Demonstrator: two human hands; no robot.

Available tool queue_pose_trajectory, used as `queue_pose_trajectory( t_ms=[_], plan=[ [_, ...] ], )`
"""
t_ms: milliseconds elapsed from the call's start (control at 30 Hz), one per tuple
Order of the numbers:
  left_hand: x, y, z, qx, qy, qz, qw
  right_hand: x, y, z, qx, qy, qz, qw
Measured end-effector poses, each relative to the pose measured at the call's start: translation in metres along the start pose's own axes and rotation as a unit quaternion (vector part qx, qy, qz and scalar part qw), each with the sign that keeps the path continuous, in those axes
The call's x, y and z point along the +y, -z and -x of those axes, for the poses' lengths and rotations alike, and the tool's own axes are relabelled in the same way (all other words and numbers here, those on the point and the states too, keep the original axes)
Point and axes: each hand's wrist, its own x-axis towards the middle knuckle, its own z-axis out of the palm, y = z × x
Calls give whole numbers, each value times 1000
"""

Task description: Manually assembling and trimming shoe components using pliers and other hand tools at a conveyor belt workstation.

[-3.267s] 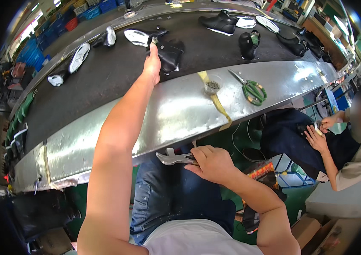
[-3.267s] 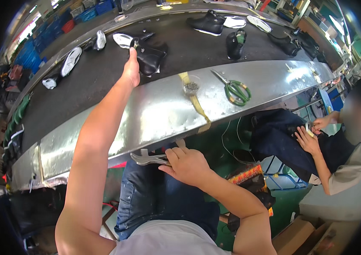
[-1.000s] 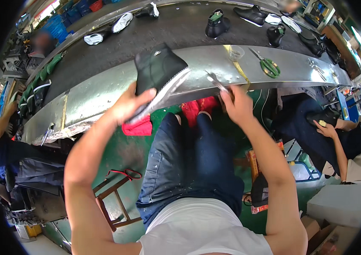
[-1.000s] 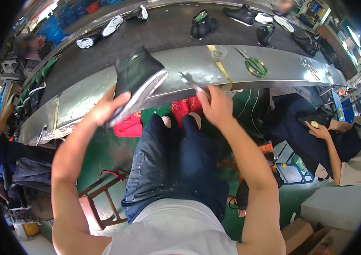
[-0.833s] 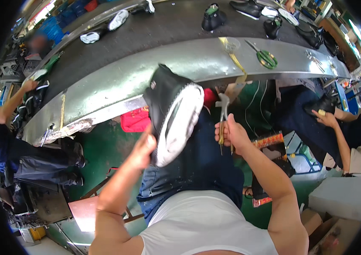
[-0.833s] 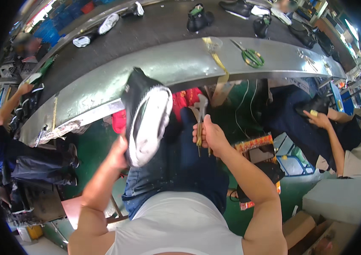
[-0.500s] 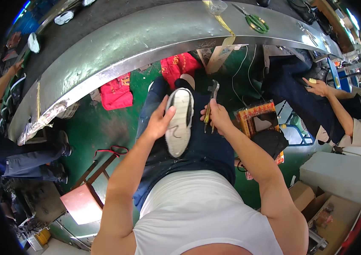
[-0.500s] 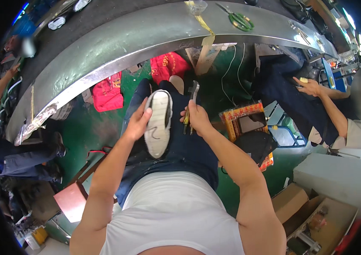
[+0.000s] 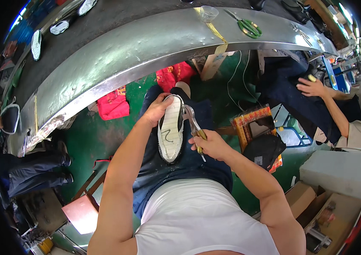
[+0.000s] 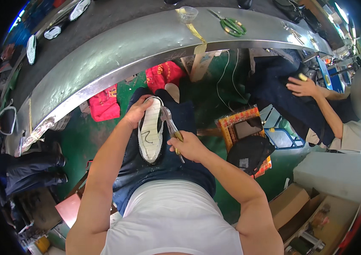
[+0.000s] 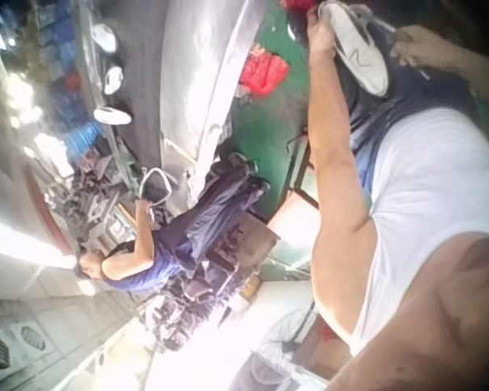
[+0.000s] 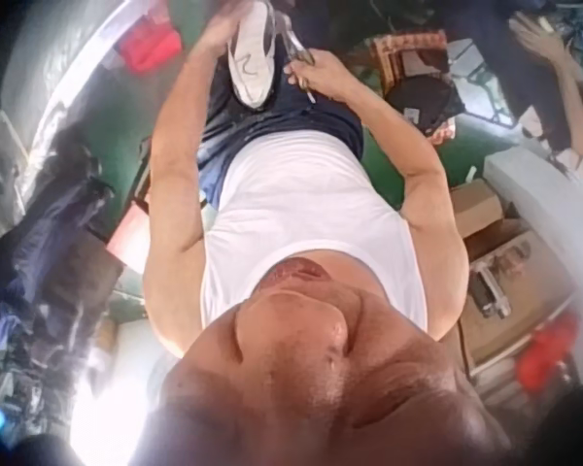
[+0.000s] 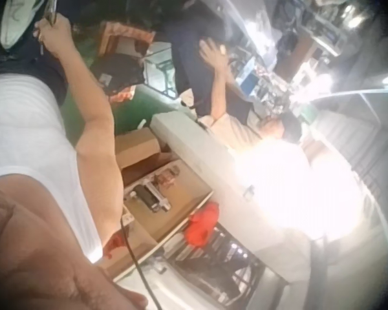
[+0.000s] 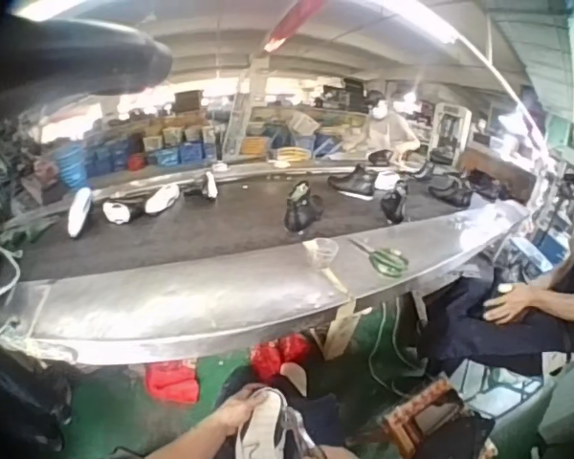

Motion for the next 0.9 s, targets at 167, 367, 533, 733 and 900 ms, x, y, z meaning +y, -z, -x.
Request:
queue_pose_trajectory(
  t_ms=[167,367,533,733,900],
  plan=[
    [-3,-15,21,44,-107,-142,983,-12,2,-4,-44,-41,-13,998],
    [4,-19,103,45,-379,-295,876,-30,0,45,-147,9,-15,989],
    [0,-17,124,68,-355,-284,888,-47,-6,43,-209,-23,-13,978],
    [-7,-1,117,108,-329,-316,883,-77,-11,22,-162,-128,160,965],
    [-25,17,104,125,-362,-182,905,-8,-30,-17,-28,188,335,923]
  ],
)
